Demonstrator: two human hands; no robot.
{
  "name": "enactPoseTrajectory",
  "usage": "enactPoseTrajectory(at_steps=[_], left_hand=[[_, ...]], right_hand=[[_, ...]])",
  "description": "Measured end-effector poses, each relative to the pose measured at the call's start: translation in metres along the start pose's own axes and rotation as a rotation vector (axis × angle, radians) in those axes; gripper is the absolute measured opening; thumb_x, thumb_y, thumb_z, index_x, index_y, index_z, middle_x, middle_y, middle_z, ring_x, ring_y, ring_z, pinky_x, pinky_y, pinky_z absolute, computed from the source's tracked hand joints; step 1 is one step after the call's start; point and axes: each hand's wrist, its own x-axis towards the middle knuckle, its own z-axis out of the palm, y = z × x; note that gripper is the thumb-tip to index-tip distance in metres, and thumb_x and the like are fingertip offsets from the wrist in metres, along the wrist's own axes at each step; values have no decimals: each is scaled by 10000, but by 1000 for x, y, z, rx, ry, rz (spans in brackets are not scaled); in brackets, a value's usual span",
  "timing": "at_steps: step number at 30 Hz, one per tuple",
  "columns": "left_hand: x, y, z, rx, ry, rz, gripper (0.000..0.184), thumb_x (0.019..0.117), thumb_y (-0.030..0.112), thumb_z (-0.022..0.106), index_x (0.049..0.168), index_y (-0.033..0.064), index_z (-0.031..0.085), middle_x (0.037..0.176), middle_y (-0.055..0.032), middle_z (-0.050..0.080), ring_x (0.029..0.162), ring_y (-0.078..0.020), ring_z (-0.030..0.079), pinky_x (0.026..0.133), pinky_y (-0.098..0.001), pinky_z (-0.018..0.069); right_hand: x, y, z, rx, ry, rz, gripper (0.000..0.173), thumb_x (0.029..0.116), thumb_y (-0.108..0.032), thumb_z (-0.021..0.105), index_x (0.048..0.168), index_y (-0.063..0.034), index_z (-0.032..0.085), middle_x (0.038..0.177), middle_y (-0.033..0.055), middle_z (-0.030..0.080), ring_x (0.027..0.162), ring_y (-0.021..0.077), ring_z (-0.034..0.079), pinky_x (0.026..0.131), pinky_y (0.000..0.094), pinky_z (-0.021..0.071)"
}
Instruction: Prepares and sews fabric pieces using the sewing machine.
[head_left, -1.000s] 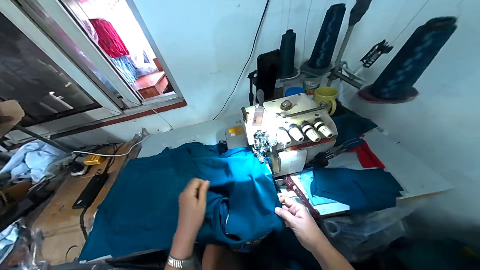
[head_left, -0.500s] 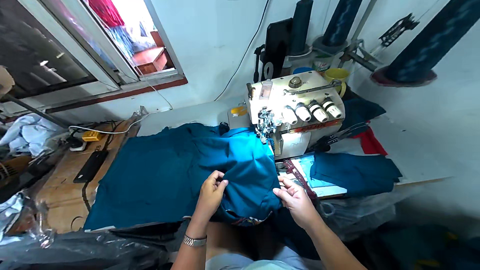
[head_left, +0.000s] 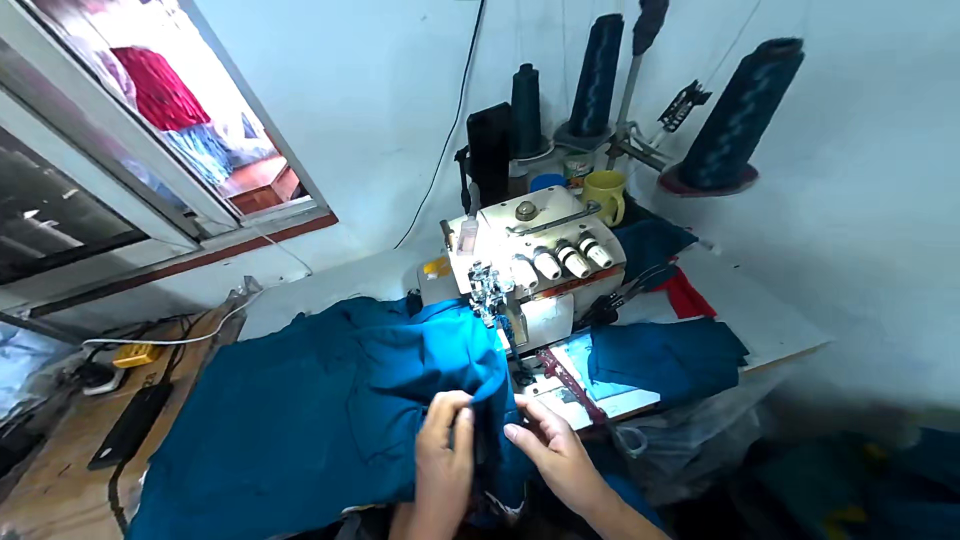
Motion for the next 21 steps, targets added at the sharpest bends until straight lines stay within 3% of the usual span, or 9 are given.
enactPoseTrajectory(at_steps=[2,4,6,8,11,15,17,19,21], left_hand=[[18,6,-20,-196,8,-181,218,1032,59,443,1061,6,653,939,-31,690,855,-87,670,777,-267,576],[36,15,-39,-275,-36,-244,194,1040,78,456,1038,32,645,898,-31,678,833,-109,663,774,-277,570],[55,24,-59,-253,-152,-262,95,990,127,575,983,71,652,831,-14,667,766,-94,645,713,-245,551],[75,22,-77,-230,-301,-315,91,927,201,665,934,117,699,776,11,669,704,-67,636,649,-226,542],[99,9,-81,-271,-331,-472,219,1008,104,572,843,69,712,744,-32,669,670,-89,615,632,-251,528],[99,19,-72,-214,-199,-375,268,1061,139,477,877,84,663,783,-25,634,721,-106,605,679,-269,529],[83,37,-66,-103,-201,-276,181,1014,208,552,912,126,677,782,15,644,708,-87,619,645,-257,531],[68,44,-62,28,-231,-157,173,936,316,677,1010,165,721,855,62,718,782,-51,685,693,-218,578],[63,37,-58,117,-195,-101,147,927,284,667,972,171,750,841,85,730,776,-19,691,692,-195,578]], right_hand=[[19,1,-6,-90,-9,60,362,1004,-257,616,1233,20,663,1143,83,717,1060,84,681,952,272,562],[35,4,-10,-105,-4,92,261,1022,-257,592,1033,-26,714,942,38,716,903,65,679,854,271,558],[44,0,-11,-58,7,65,263,1038,-216,560,883,-57,701,773,-7,667,744,47,647,723,244,542],[45,-1,-14,-20,14,34,260,1031,-204,569,847,-70,695,730,-29,645,700,36,625,682,230,528],[38,11,-20,-72,23,101,242,1004,-246,619,854,-75,702,750,-19,653,723,50,631,709,259,530],[18,11,-27,-84,16,66,171,978,-163,618,975,-45,742,905,-7,713,868,22,667,822,224,557],[8,11,-28,-44,44,48,164,964,-127,632,1016,-30,753,933,2,739,867,21,686,817,204,573],[2,10,-26,6,47,42,159,960,-99,638,1047,-17,742,930,10,747,831,27,696,783,200,584],[1,9,-23,60,48,31,153,963,-73,631,1051,-6,736,940,20,747,836,38,700,783,208,589]])
